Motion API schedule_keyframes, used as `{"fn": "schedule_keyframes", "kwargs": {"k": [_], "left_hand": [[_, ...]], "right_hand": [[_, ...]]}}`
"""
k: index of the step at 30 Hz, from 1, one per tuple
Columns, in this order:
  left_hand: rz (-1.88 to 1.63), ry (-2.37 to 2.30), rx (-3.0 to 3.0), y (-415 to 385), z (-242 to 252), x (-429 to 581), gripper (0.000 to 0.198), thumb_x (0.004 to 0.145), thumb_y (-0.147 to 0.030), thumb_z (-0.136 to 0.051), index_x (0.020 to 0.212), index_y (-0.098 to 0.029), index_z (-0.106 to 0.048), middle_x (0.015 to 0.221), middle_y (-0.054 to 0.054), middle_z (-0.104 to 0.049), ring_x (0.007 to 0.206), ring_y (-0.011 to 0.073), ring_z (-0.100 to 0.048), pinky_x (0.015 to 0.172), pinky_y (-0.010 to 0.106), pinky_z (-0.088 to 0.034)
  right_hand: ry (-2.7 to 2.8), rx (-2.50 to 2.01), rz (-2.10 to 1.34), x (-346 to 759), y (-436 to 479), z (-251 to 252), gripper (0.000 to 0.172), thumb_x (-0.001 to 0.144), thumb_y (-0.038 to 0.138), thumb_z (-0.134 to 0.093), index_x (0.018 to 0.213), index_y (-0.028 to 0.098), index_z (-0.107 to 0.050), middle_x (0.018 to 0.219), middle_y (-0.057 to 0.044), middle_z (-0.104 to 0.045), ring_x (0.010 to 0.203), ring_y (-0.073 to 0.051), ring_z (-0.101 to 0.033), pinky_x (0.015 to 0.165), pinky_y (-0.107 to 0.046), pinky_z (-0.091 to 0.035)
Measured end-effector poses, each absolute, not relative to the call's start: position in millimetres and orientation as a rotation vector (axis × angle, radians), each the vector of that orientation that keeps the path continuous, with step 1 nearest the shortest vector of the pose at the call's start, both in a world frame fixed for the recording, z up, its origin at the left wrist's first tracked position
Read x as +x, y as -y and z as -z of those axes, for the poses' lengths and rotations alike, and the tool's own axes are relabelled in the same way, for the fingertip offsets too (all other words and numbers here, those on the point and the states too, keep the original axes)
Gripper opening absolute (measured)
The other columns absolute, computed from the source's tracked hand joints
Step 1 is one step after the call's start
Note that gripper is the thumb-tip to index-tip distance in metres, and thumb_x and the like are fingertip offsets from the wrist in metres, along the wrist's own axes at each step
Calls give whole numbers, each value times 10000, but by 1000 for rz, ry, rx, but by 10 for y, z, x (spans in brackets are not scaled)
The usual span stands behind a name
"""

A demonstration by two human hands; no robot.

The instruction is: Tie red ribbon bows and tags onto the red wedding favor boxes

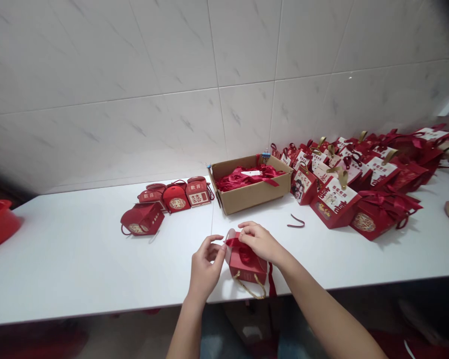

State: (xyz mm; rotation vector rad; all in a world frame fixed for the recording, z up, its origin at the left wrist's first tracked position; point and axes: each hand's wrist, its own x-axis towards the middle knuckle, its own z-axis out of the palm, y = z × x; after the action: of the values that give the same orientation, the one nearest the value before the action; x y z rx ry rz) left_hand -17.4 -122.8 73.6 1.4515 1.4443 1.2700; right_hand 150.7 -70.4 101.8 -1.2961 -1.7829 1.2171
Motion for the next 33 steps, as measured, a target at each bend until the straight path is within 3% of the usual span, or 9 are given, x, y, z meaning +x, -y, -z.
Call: {"fn": "schedule_keyframes", "kwargs": {"k": [9,12,17,24,30,33], "left_hand": [[-1231,-1456,1448,1235,-794,-153,304,827,-395,-542,1007,-152,-582,707,32,-649,659,148,-622,645,257,-505],[-1250,-1446,1393,1217,-812,-134,315,849,-425,-496,951,-147,-604,703,42,-653,670,162,-638,656,276,-518],[-1258,-1451,1428,1184,-825,-113,232,770,-386,-610,818,-159,-621,696,37,-662,675,170,-639,652,266,-510],[-1235,-1495,1531,1140,-814,-104,203,755,-349,-623,708,-153,-645,677,38,-665,643,157,-619,626,251,-487],[-1505,-1395,1006,985,-887,-402,275,640,-373,-697,722,-129,-601,590,21,-627,568,159,-632,563,261,-503],[-1646,-1398,732,932,-900,-723,325,572,-354,-726,762,-129,-591,643,11,-628,567,141,-633,531,230,-489]], "right_hand": [[1725,-1301,-1214,1494,681,-963,283,783,336,-458,622,179,-630,1164,-72,-587,1076,-223,-543,916,-308,-374],[1746,-1294,-1228,1496,679,-969,284,783,346,-475,642,178,-655,1168,-74,-584,1079,-225,-536,898,-300,-380],[1739,-1301,-1239,1499,687,-1003,283,783,334,-479,630,173,-655,1170,-74,-585,1066,-216,-536,882,-293,-384],[1737,-1300,-1247,1495,710,-1020,279,778,309,-464,575,170,-595,1176,-78,-578,1043,-223,-548,878,-316,-387],[1630,-1224,-1134,1636,707,-958,265,785,427,-528,750,188,-637,1195,-87,-555,1152,-242,-478,961,-354,-336],[1436,-1189,-1032,1904,792,-873,263,789,445,-549,848,197,-612,1051,-71,-605,1024,-215,-527,881,-331,-376]]}}
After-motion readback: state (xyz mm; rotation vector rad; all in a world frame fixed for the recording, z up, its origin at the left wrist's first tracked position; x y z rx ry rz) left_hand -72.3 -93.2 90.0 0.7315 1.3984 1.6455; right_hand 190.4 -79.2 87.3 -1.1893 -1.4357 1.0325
